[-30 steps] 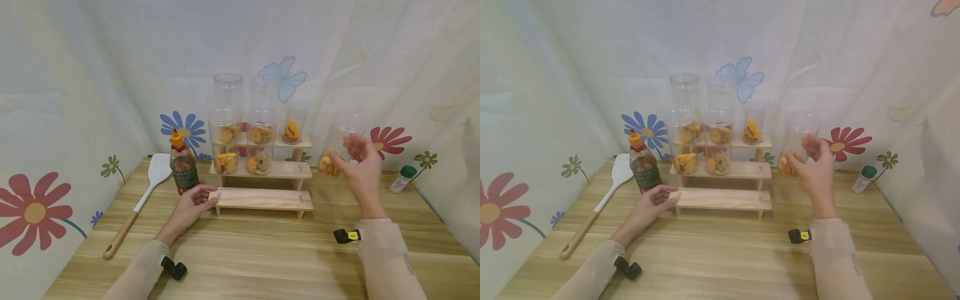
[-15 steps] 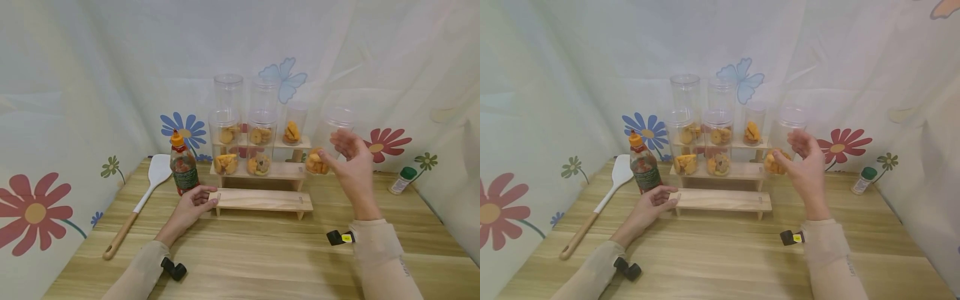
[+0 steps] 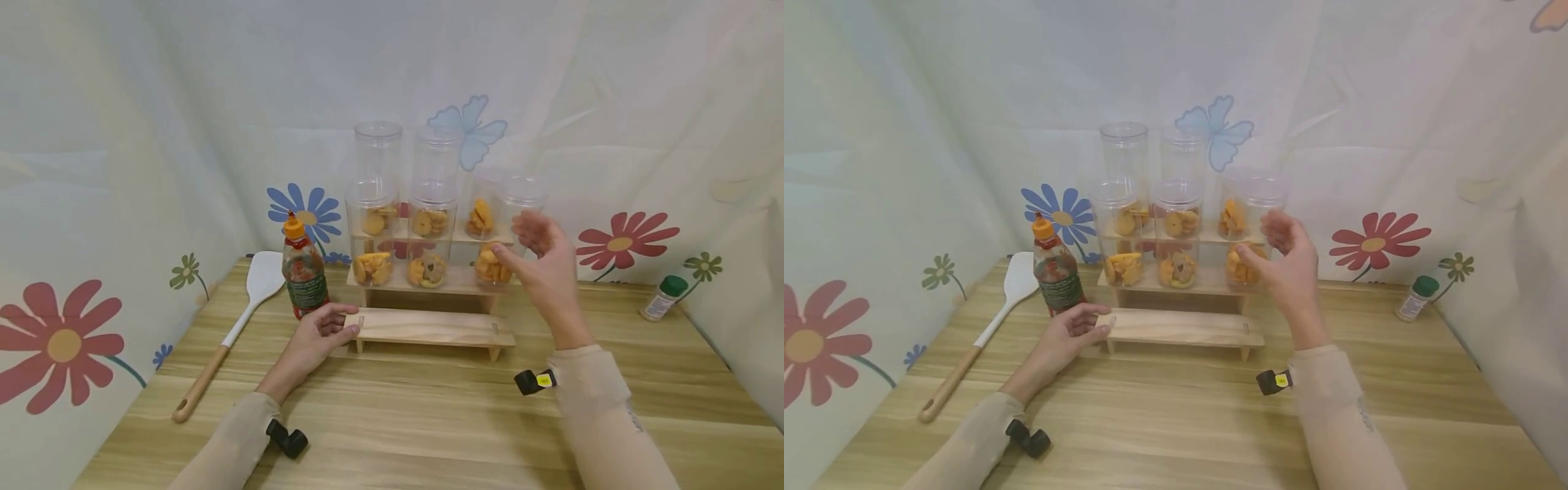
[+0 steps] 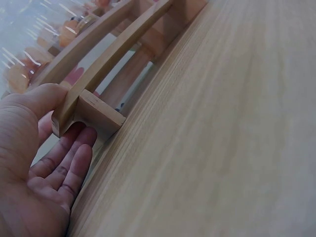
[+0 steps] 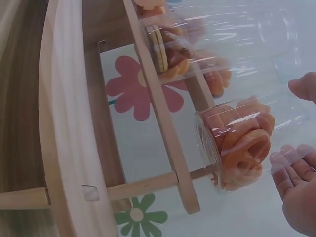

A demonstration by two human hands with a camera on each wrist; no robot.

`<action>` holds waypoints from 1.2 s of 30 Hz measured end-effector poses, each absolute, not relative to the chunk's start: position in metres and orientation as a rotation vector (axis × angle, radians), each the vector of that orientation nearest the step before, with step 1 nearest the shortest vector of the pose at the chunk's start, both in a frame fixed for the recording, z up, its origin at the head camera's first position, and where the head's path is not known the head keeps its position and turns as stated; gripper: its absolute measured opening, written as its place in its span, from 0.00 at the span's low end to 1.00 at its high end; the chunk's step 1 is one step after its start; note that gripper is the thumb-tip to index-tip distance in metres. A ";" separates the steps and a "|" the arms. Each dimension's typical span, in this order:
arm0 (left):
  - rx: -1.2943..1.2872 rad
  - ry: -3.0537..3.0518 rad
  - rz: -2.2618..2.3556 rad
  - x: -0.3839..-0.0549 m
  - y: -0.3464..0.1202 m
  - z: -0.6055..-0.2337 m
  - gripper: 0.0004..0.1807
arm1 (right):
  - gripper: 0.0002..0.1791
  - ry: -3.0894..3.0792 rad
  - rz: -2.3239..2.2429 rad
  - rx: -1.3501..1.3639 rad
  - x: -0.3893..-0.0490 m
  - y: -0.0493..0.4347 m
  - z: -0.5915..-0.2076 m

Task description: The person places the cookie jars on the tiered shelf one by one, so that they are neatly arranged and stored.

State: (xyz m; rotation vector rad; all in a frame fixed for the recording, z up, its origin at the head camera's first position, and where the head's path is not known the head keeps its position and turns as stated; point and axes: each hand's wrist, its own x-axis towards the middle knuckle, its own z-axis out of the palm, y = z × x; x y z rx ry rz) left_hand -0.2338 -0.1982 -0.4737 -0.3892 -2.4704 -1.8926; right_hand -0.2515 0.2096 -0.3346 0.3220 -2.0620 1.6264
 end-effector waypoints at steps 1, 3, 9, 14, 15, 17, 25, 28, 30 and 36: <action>-0.390 -2.471 -1.891 -0.234 -0.198 -0.474 0.20 | 0.39 -2.063 1.628 0.326 -0.253 0.208 -0.336; -0.392 -2.472 -1.891 -0.235 -0.198 -0.474 0.20 | 0.39 -2.060 1.633 0.336 -0.255 0.205 -0.337; -0.407 -2.450 -1.907 -0.235 -0.198 -0.475 0.20 | 0.40 -2.083 1.630 0.351 -0.259 0.198 -0.341; -0.409 -2.447 -1.910 -0.235 -0.198 -0.475 0.20 | 0.39 -2.103 1.627 0.351 -0.261 0.195 -0.344; -0.409 -2.449 -1.910 -0.235 -0.198 -0.475 0.20 | 0.39 -2.103 1.628 0.352 -0.261 0.195 -0.345; -0.408 -2.450 -1.908 -0.235 -0.198 -0.475 0.20 | 0.39 -2.107 1.626 0.355 -0.262 0.194 -0.346; -0.404 -2.454 -1.900 -0.234 -0.198 -0.474 0.20 | 0.39 -2.111 1.641 0.348 -0.261 0.193 -0.348; -0.399 -2.450 -1.901 -0.234 -0.198 -0.474 0.20 | 0.40 -2.106 1.653 0.350 -0.260 0.193 -0.348; -0.397 -2.451 -1.898 -0.234 -0.197 -0.474 0.20 | 0.40 -2.109 1.656 0.350 -0.260 0.193 -0.347; -0.394 -2.458 -1.887 -0.233 -0.197 -0.473 0.20 | 0.41 -2.131 1.655 0.341 -0.258 0.193 -0.347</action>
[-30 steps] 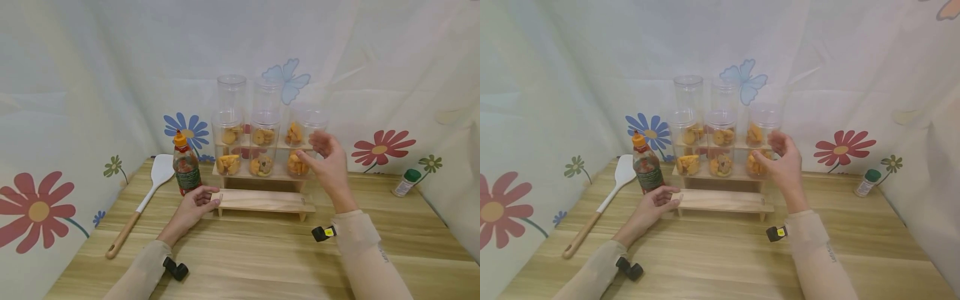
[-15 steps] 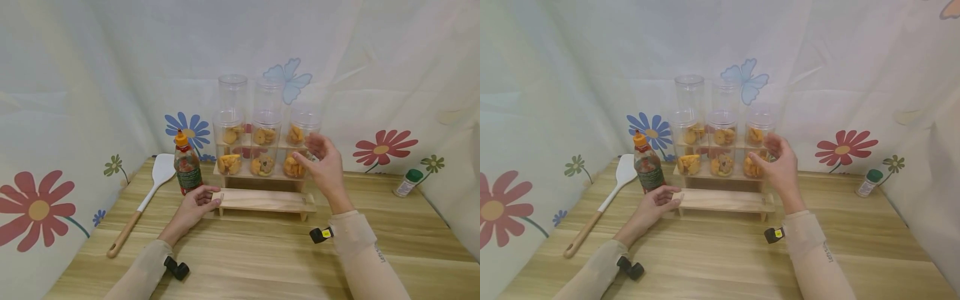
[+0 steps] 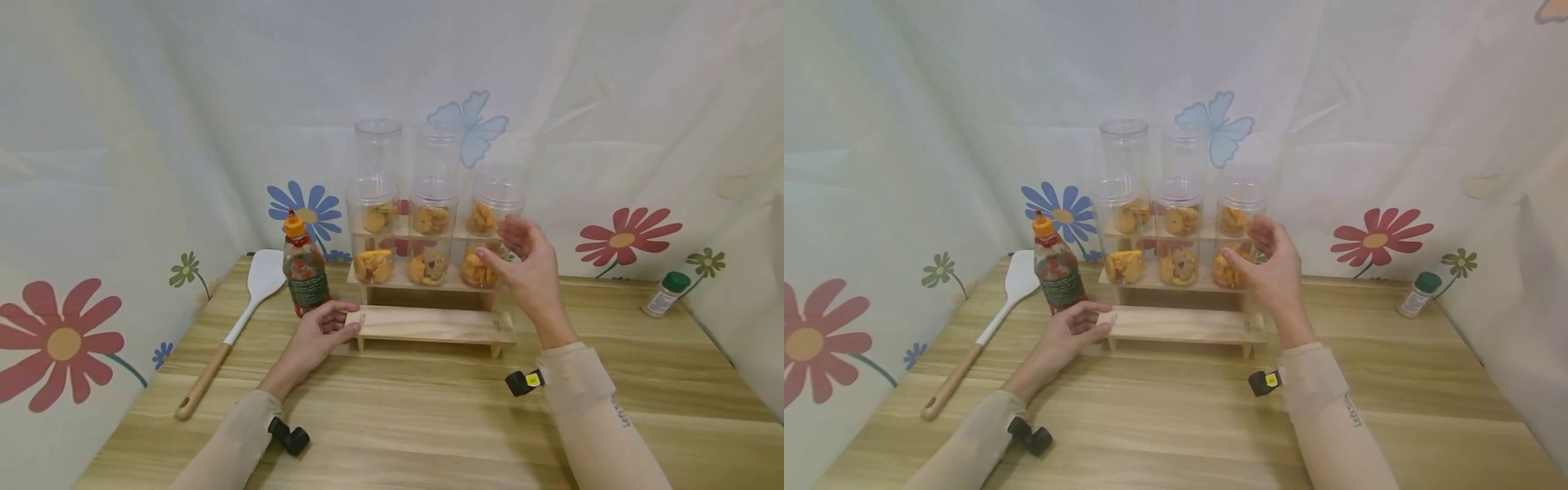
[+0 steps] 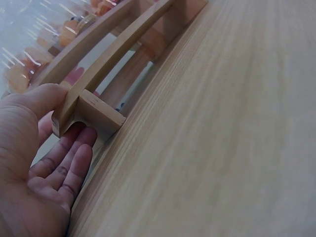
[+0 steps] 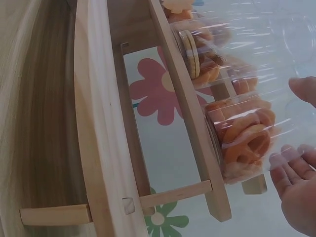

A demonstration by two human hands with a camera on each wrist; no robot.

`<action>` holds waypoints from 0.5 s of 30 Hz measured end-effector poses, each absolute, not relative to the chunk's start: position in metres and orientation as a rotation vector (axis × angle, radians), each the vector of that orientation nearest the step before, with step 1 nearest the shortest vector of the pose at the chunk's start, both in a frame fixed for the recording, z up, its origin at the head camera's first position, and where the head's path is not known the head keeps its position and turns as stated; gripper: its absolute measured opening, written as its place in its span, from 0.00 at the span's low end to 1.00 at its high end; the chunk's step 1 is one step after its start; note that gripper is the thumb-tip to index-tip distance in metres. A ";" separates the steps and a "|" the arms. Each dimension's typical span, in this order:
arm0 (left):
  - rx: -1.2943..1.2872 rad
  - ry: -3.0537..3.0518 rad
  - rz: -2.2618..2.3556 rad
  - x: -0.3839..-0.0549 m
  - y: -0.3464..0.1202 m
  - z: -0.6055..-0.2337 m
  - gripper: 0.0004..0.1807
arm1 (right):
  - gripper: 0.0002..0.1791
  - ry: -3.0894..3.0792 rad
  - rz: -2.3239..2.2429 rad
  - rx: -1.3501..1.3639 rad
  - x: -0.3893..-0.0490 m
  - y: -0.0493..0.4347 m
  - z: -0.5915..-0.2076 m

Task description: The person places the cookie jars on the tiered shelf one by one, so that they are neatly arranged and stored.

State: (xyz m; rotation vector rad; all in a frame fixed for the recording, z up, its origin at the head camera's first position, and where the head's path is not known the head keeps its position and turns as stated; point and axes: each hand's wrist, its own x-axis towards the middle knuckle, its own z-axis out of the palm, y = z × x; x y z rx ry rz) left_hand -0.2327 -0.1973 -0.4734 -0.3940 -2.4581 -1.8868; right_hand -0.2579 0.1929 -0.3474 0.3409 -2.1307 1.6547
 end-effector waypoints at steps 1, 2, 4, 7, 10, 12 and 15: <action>-0.396 -2.458 -1.885 -0.233 -0.197 -0.474 0.20 | 0.42 -2.136 1.649 0.339 -0.257 0.193 -0.347; -0.397 -2.459 -1.881 -0.233 -0.197 -0.474 0.20 | 0.43 -2.143 1.642 0.334 -0.256 0.194 -0.347; -0.394 -2.463 -1.875 -0.234 -0.197 -0.474 0.20 | 0.45 -2.153 1.622 0.327 -0.254 0.197 -0.347; -0.382 -2.475 -1.868 -0.234 -0.196 -0.473 0.20 | 0.48 -2.170 1.577 0.313 -0.249 0.204 -0.349; -0.360 -2.496 -1.859 -0.234 -0.196 -0.472 0.20 | 0.51 -2.204 1.501 0.292 -0.241 0.213 -0.351; -0.354 -2.518 -1.830 -0.233 -0.196 -0.469 0.20 | 0.52 -2.226 1.442 0.285 -0.235 0.218 -0.352; -0.368 -2.574 -1.739 -0.232 -0.196 -0.463 0.21 | 0.55 -2.261 1.320 0.290 -0.225 0.226 -0.352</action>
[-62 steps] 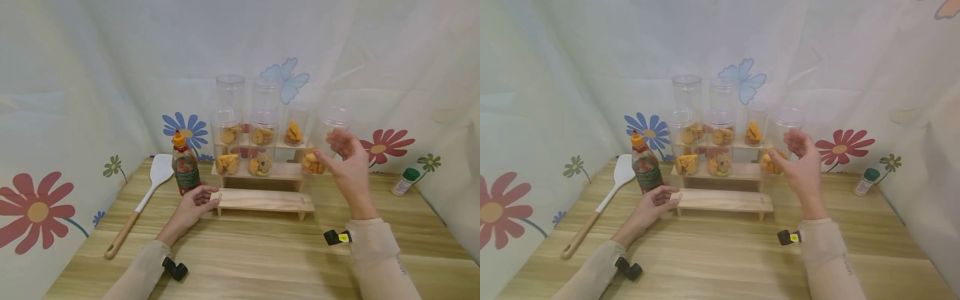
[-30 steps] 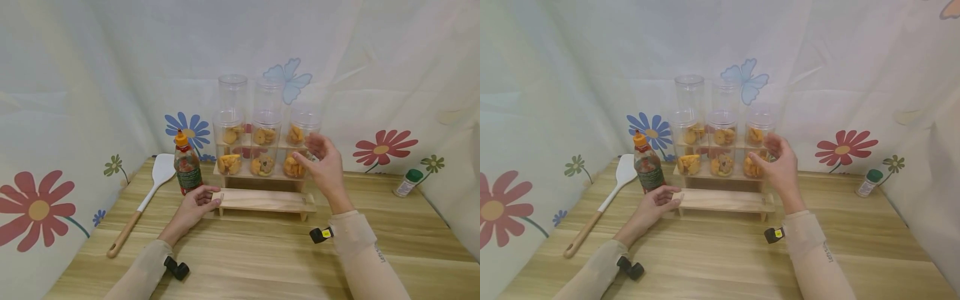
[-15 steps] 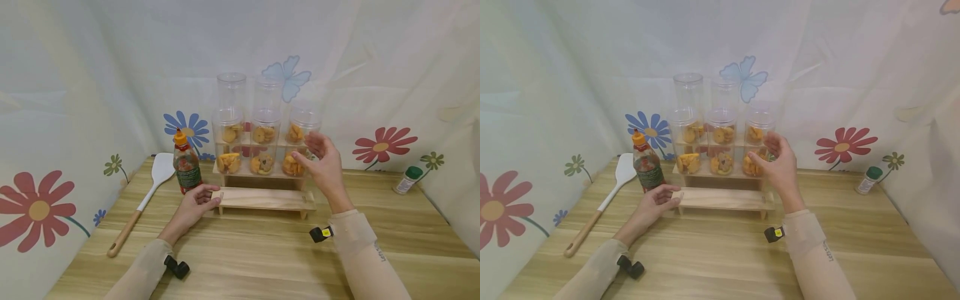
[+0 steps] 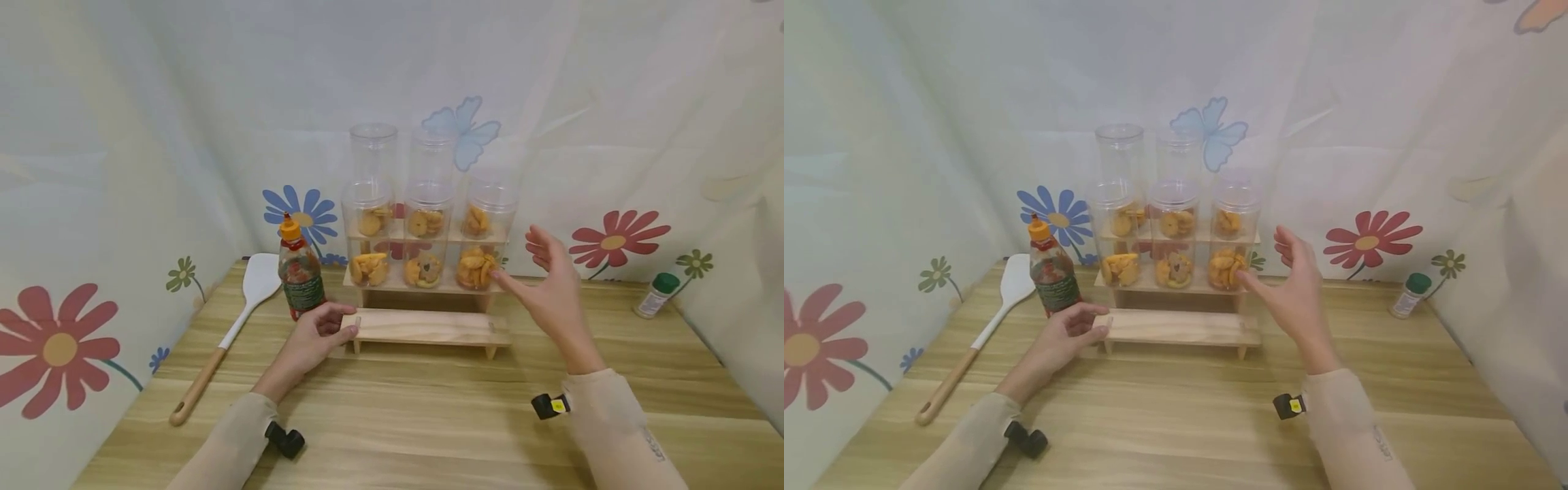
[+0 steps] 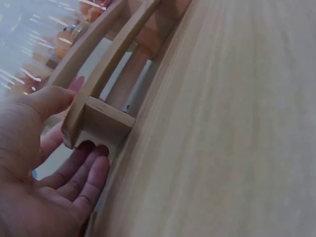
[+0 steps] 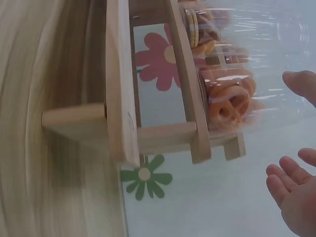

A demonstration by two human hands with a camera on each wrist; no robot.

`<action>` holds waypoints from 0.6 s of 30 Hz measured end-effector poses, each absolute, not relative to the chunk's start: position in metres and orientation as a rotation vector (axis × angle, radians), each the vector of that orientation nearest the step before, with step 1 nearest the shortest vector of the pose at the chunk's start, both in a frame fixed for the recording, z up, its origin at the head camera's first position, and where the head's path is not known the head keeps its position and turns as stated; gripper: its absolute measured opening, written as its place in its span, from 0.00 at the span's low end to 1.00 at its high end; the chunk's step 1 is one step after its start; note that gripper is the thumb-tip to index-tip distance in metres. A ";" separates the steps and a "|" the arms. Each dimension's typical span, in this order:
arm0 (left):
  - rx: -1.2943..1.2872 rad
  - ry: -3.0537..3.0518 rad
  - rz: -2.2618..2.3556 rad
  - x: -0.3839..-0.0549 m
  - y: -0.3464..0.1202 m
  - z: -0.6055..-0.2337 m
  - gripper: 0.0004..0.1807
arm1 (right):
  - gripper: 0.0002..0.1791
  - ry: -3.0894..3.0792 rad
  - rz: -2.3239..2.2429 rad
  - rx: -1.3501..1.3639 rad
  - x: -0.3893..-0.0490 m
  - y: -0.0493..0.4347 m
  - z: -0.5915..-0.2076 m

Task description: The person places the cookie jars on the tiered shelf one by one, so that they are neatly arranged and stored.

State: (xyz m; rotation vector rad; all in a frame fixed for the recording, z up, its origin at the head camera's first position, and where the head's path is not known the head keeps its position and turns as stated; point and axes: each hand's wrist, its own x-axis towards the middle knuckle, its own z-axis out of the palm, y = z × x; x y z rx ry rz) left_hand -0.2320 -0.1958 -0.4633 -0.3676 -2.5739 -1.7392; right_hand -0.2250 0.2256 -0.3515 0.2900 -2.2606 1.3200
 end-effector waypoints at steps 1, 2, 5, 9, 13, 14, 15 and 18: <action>-0.381 -2.596 -1.704 -0.231 -0.196 -0.461 0.21 | 0.55 -2.271 1.268 0.295 -0.222 0.228 -0.352; -0.402 -2.619 -1.663 -0.231 -0.196 -0.459 0.22 | 0.56 -2.281 1.209 0.304 -0.219 0.230 -0.352; -0.459 -2.686 -1.545 -0.229 -0.195 -0.451 0.24 | 0.58 -2.314 1.025 0.328 -0.209 0.235 -0.352; -0.528 -2.769 -1.289 -0.222 -0.193 -0.435 0.28 | 0.60 -2.369 0.844 0.400 -0.195 0.239 -0.355; -0.610 -2.810 -1.000 -0.209 -0.186 -0.416 0.36 | 0.64 -2.446 0.691 0.462 -0.181 0.242 -0.364; -0.633 -2.810 -0.941 -0.205 -0.183 -0.411 0.38 | 0.66 -2.476 0.651 0.467 -0.178 0.242 -0.367; -0.655 -2.807 -0.908 -0.200 -0.180 -0.406 0.40 | 0.67 -2.508 0.612 0.470 -0.175 0.242 -0.369; -0.706 -2.787 -0.826 -0.188 -0.171 -0.391 0.49 | 0.71 -2.619 0.523 0.459 -0.168 0.240 -0.377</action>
